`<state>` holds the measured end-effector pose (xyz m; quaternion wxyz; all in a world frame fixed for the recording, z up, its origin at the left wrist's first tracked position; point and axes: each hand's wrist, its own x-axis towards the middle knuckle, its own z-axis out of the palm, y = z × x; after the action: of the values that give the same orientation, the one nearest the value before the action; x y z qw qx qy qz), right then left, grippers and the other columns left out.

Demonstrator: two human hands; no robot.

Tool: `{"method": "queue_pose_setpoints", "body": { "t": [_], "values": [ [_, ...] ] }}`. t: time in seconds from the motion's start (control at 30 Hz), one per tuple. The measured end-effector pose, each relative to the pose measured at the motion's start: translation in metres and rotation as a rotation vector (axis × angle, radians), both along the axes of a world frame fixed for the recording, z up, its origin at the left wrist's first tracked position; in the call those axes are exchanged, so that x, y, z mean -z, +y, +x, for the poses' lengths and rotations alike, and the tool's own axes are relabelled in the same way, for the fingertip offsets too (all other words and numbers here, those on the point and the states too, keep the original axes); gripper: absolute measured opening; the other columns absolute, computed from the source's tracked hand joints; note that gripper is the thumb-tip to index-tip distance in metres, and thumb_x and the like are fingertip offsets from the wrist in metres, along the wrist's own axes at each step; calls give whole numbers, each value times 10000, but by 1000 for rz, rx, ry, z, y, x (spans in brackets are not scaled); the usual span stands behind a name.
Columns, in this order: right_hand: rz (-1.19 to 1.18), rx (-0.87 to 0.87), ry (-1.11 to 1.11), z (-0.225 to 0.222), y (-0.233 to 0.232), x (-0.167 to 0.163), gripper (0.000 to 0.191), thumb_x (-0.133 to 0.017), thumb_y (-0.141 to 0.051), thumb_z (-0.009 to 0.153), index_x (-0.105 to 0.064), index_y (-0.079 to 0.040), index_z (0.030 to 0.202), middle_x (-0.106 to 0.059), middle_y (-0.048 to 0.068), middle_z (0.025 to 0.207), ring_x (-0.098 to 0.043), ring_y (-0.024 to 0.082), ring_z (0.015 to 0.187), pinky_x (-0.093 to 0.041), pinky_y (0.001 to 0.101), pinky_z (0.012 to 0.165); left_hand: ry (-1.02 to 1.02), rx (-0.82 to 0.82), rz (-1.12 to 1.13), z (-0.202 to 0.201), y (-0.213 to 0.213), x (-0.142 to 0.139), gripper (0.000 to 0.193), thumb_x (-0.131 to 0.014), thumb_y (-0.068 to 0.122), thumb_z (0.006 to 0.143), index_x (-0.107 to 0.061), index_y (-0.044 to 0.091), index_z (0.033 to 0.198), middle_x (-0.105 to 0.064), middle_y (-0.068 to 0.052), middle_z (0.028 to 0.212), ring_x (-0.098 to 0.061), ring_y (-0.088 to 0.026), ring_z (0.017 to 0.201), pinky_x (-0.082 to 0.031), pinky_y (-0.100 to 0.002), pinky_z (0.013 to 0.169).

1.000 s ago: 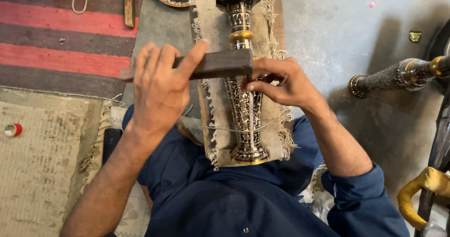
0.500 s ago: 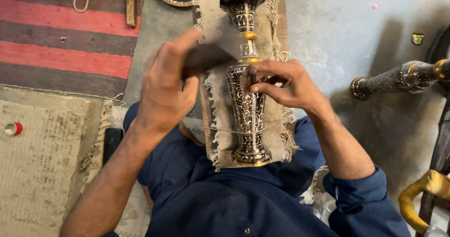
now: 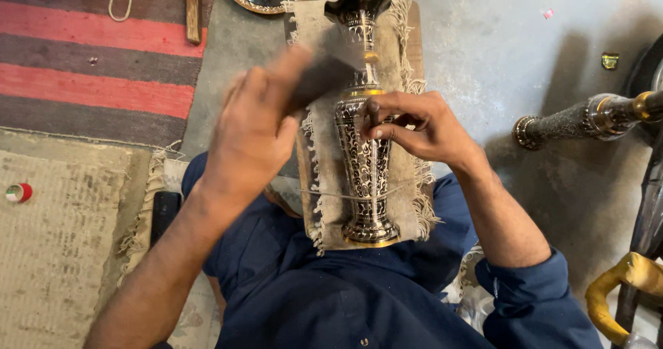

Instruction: The person sits cross-legged on the floor with an ornate metal vase resting on a cloth pad on their lap. They hold a chisel against the vase's decorated surface and strike it repeatedly with a wooden mallet, repositioning the chisel along the pattern, then set the tools down and touch the vase at the end.

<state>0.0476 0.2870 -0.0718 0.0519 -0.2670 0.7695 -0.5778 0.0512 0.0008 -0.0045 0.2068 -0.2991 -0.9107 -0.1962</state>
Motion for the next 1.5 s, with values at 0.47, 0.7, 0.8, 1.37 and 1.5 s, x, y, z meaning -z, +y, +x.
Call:
{"method": "queue_pose_setpoints", "body": {
  "t": [0.47, 0.7, 0.8, 1.37, 1.5],
  "values": [
    [-22, -10, 4, 4, 1, 10, 318, -717, -58, 978, -670, -59, 1293, -777, 78, 1059, -783, 172, 965, -682, 295, 795, -189, 68, 325, 0, 3, 15, 707, -651, -25, 928, -419, 227, 1547, -555, -133, 1201, -589, -336, 1155, -472, -451, 1081],
    [-267, 155, -110, 18, -14, 14, 382, -680, 1, 1021, -595, -25, 1392, -712, 58, 1036, -744, 155, 1059, -660, 303, 922, -228, 36, 269, 0, -2, 19, 770, -657, -69, 898, -421, 230, 1567, -631, -146, 1198, -662, -372, 1115, -533, -487, 932],
    [-163, 181, -158, 18, -14, 9, 391, -672, 19, 990, -592, -8, 1372, -746, 77, 1081, -737, 158, 1013, -655, 294, 859, -325, 94, 499, 2, 2, 19, 733, -611, -77, 947, -365, 221, 1569, -659, -140, 1245, -704, -323, 1141, -564, -437, 920],
    [144, -144, 154, -13, -9, -23, 393, -775, -101, 941, -659, -28, 1310, -786, 105, 1049, -788, 194, 968, -642, 320, 863, -47, -112, 254, 1, -22, 55, 572, -688, -34, 976, -511, 217, 1460, -579, -39, 1011, -630, -268, 976, -496, -446, 977],
    [101, -129, 54, -10, -1, -6, 344, -757, -103, 937, -675, -12, 1259, -785, 100, 1015, -793, 201, 938, -650, 337, 843, -171, -118, 236, 11, -18, 56, 613, -660, -41, 883, -536, 191, 1436, -593, -97, 1002, -634, -317, 936, -503, -452, 885]
  ]
}}
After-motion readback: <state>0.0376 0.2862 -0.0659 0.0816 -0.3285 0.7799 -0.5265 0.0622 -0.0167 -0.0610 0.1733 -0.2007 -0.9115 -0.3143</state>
